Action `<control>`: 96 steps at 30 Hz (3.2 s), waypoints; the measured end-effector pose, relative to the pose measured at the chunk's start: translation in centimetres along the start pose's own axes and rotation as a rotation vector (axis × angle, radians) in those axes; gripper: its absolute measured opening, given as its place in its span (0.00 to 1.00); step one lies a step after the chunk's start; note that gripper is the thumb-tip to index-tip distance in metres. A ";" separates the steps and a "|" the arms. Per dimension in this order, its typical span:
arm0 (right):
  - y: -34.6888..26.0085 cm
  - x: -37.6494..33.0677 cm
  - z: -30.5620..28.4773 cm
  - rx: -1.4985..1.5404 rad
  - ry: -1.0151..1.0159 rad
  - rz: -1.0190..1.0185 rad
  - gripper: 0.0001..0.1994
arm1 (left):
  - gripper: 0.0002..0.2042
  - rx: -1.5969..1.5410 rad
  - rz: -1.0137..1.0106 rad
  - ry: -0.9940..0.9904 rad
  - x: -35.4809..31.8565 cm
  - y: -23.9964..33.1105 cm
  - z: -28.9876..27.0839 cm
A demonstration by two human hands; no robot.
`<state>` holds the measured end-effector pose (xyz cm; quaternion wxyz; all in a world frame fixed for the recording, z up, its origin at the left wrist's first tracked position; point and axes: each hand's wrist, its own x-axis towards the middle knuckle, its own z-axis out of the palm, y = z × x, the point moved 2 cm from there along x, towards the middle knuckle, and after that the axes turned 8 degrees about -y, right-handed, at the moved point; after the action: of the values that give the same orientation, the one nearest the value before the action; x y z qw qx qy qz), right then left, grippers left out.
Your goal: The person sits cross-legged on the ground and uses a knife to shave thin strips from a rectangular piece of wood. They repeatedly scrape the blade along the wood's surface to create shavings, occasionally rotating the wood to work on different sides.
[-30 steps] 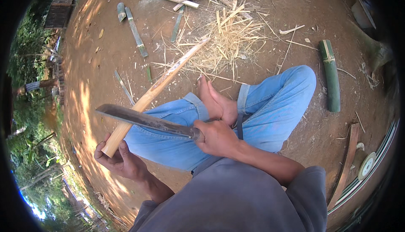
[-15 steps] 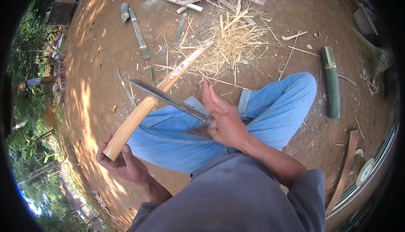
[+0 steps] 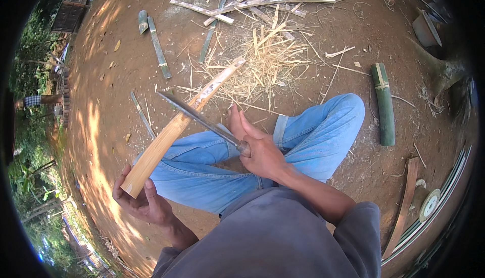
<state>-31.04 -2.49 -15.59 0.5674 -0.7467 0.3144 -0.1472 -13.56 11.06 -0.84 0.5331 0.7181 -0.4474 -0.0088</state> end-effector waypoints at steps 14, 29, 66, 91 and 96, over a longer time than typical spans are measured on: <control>-3.1 -1.5 -0.1 0.015 -0.113 -0.084 0.12 | 0.28 -0.079 0.020 0.033 -1.3 -0.3 0.5; -2.9 -2.0 0.5 -0.054 -0.147 -0.046 0.10 | 0.31 0.027 -0.065 0.140 -1.4 -0.7 0.2; -0.7 1.3 1.2 0.253 0.093 0.158 0.09 | 0.29 -0.042 0.055 0.127 0.4 -1.1 0.7; -4.1 9.6 2.0 0.220 0.152 -0.285 0.27 | 0.10 0.144 -0.085 0.361 6.9 -8.0 -10.0; -6.1 11.6 1.3 0.292 0.124 -0.304 0.25 | 0.22 0.080 0.073 0.191 6.0 -3.6 -4.3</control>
<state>-19.64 -7.91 -11.84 0.6204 -0.6848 0.2080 -0.3206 -5.56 10.51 1.09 0.5443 0.7194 -0.4204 0.0970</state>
